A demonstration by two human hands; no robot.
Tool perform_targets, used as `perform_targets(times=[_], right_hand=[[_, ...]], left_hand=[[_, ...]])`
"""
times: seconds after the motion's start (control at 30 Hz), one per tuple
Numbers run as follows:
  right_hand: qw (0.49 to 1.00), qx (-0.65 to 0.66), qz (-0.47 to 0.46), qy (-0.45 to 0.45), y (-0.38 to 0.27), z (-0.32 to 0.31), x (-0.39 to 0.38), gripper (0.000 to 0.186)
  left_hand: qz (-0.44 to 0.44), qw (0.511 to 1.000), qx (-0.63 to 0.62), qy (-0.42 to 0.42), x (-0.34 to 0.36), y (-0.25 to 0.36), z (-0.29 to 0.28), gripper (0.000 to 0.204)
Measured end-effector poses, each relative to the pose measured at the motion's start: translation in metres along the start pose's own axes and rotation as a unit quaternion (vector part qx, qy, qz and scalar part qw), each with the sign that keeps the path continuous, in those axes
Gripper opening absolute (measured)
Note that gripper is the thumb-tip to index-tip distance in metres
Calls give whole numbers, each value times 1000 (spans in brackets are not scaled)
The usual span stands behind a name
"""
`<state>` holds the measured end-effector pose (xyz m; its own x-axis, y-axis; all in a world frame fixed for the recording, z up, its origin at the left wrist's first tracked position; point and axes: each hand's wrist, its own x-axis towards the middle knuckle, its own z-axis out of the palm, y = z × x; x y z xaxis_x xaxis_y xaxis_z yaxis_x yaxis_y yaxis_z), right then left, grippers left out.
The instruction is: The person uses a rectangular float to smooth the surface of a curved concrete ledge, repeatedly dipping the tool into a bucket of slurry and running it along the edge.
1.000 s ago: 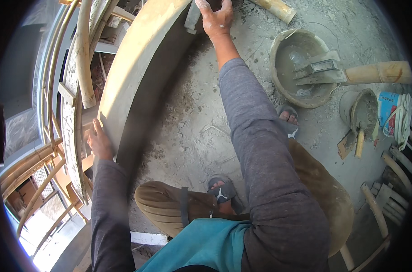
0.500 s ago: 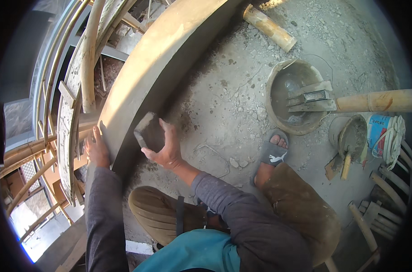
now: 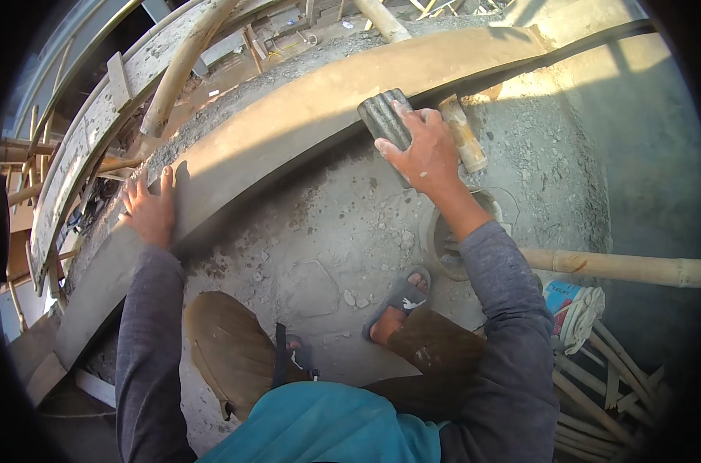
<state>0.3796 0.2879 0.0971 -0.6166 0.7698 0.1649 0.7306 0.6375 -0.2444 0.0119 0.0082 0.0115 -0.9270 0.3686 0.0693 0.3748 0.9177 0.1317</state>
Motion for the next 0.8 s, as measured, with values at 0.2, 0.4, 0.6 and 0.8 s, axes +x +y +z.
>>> perform_targets(times=[0.2,0.4,0.6,0.8], right_hand=[[998,-22,-35,-40,-27,31,12,64],[980,-156,125,-22,19,19,90,63],[999,-24,1,29,4,11,49,62],[997,-27,-49,-57,-33,29,21,61]], left_hand=[[-1,1000,19,3,0,-2,-4,85],[9,1000,8,-5,-1,0,-4,84],[11,1000,20,1,1,0,-1,83],[2,1000,28,-6,2,-7,6,82]])
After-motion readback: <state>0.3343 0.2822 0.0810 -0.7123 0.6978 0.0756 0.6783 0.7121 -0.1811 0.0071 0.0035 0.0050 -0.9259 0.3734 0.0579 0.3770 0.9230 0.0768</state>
